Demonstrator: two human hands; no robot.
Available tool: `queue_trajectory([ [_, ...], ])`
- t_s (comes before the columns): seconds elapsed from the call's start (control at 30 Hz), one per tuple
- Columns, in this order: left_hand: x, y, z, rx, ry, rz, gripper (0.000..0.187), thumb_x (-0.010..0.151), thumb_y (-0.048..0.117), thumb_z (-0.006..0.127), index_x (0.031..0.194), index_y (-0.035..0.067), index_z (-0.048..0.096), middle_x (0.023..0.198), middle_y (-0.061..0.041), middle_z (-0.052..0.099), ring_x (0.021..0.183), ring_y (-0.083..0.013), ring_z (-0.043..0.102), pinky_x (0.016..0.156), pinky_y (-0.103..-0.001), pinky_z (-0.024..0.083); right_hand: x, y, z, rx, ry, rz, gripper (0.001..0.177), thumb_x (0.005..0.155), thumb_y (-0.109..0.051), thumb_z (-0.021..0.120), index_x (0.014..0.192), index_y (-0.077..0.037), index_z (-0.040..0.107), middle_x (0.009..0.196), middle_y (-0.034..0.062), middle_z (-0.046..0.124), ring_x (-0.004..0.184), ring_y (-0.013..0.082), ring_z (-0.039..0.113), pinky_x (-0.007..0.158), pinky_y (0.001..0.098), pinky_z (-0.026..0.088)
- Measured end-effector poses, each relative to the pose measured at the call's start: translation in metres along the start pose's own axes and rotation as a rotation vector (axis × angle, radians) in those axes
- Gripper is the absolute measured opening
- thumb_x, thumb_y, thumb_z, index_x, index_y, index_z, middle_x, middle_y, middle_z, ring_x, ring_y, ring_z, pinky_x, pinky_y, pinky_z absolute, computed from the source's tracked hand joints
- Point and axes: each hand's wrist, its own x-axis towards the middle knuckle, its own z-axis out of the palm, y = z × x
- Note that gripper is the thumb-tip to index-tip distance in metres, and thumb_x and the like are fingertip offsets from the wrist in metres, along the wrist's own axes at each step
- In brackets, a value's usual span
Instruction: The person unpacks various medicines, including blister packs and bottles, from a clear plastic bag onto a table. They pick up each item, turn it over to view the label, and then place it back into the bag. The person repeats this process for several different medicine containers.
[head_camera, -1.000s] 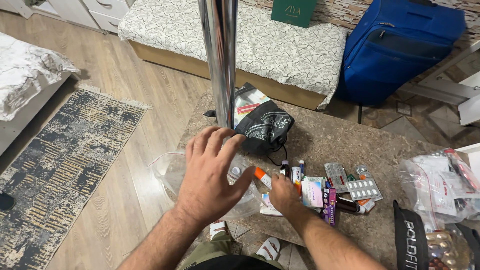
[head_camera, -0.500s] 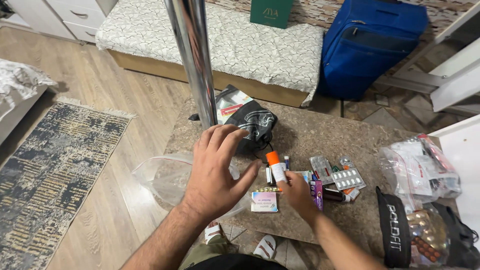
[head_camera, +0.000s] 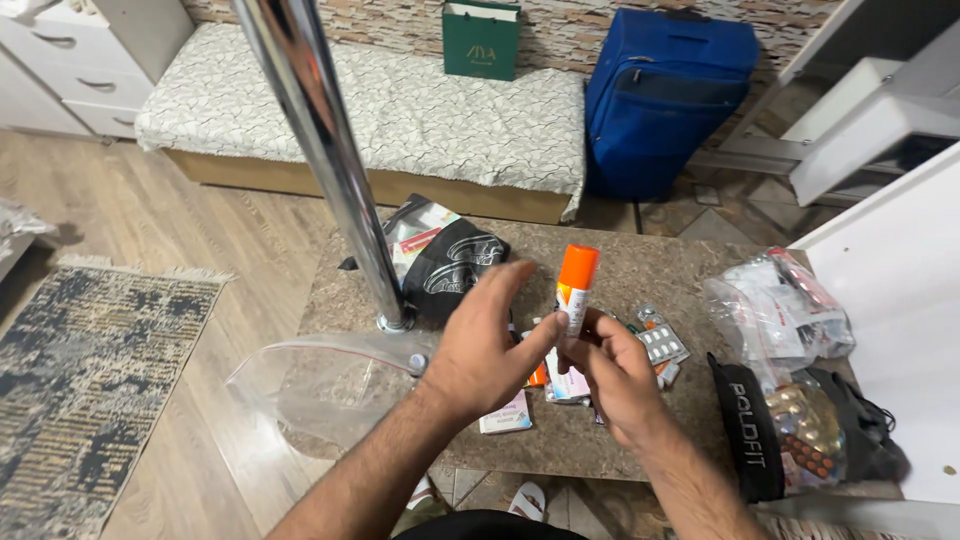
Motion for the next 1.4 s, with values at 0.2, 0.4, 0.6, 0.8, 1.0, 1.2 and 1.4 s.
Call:
queue_trajectory([
  [0.2, 0.009, 0.01, 0.017, -0.31, -0.298, -0.364, 0.048, 0.093, 0.039, 0.067, 0.125, 0.004, 0.066, 0.104, -0.011, 0.078, 0.097, -0.0196, 0.075, 0.086, -0.035, 0.06, -0.015, -0.021, 0.0, -0.078, -0.042, -0.07, 0.038, 0.096, -0.001, 0.058, 0.133, 0.005, 0.059, 0.112, 0.0102, 0.07, 0.1, 0.015, 0.068, 0.087, 0.0308, 0.058],
  [0.4, 0.008, 0.017, 0.025, -0.229, -0.301, -0.347, 0.048, 0.094, 0.04, 0.066, 0.128, 0.007, 0.062, 0.103, -0.011, 0.076, 0.091, -0.0199, 0.074, 0.083, -0.035, 0.059, -0.015, -0.033, -0.018, -0.219, -0.041, -0.116, 0.04, 0.091, 0.0, 0.064, 0.13, 0.007, 0.059, 0.111, 0.0126, 0.072, 0.1, 0.0168, 0.071, 0.088, 0.0318, 0.06],
  [0.6, 0.0, 0.02, 0.031, 0.01, -0.342, -0.178, 0.035, 0.098, 0.033, 0.062, 0.117, 0.004, 0.057, 0.099, -0.018, 0.069, 0.094, -0.0361, 0.069, 0.082, -0.047, 0.054, -0.01, -0.069, -0.031, -0.167, 0.063, -0.067, 0.033, 0.102, -0.019, 0.054, 0.129, -0.002, 0.061, 0.101, 0.0071, 0.069, 0.077, 0.012, 0.063, 0.063, 0.0249, 0.052],
  [0.8, -0.005, 0.015, 0.038, 0.14, -0.369, 0.054, 0.033, 0.096, 0.023, 0.061, 0.119, 0.002, 0.051, 0.109, -0.022, 0.063, 0.103, -0.0411, 0.063, 0.088, -0.052, 0.051, -0.006, -0.077, -0.037, -0.426, 0.029, 0.041, 0.023, 0.106, -0.026, 0.053, 0.109, -0.005, 0.061, 0.075, 0.0031, 0.059, 0.056, 0.0088, 0.052, 0.045, 0.0211, 0.039],
  [1.0, -0.002, 0.02, 0.043, 0.214, -0.474, 0.041, 0.036, 0.102, 0.036, 0.055, 0.114, 0.003, 0.049, 0.107, -0.021, 0.064, 0.106, -0.0372, 0.065, 0.091, -0.05, 0.052, -0.01, -0.082, -0.024, -0.578, -0.054, 0.173, 0.022, 0.099, -0.029, 0.055, 0.105, -0.008, 0.062, 0.071, 0.0037, 0.063, 0.052, 0.0096, 0.058, 0.044, 0.0231, 0.046],
  [1.2, -0.001, 0.023, 0.049, 0.16, -0.461, -0.045, 0.039, 0.103, 0.04, 0.052, 0.116, 0.004, 0.047, 0.095, -0.019, 0.068, 0.095, -0.0368, 0.07, 0.084, -0.051, 0.056, -0.011, -0.084, -0.013, -0.714, -0.04, 0.064, 0.022, 0.098, -0.032, 0.058, 0.102, -0.011, 0.06, 0.072, -0.0011, 0.063, 0.057, 0.0042, 0.058, 0.046, 0.0222, 0.048],
  [1.4, 0.007, 0.025, 0.047, 0.184, -0.476, 0.0, 0.04, 0.101, 0.043, 0.057, 0.108, 0.003, 0.051, 0.082, -0.018, 0.07, 0.084, -0.037, 0.072, 0.077, -0.051, 0.057, -0.015, -0.08, -0.022, -0.603, -0.072, -0.014, 0.024, 0.102, -0.033, 0.056, 0.1, -0.009, 0.059, 0.066, -0.0016, 0.057, 0.053, 0.0049, 0.05, 0.044, 0.0214, 0.042],
])
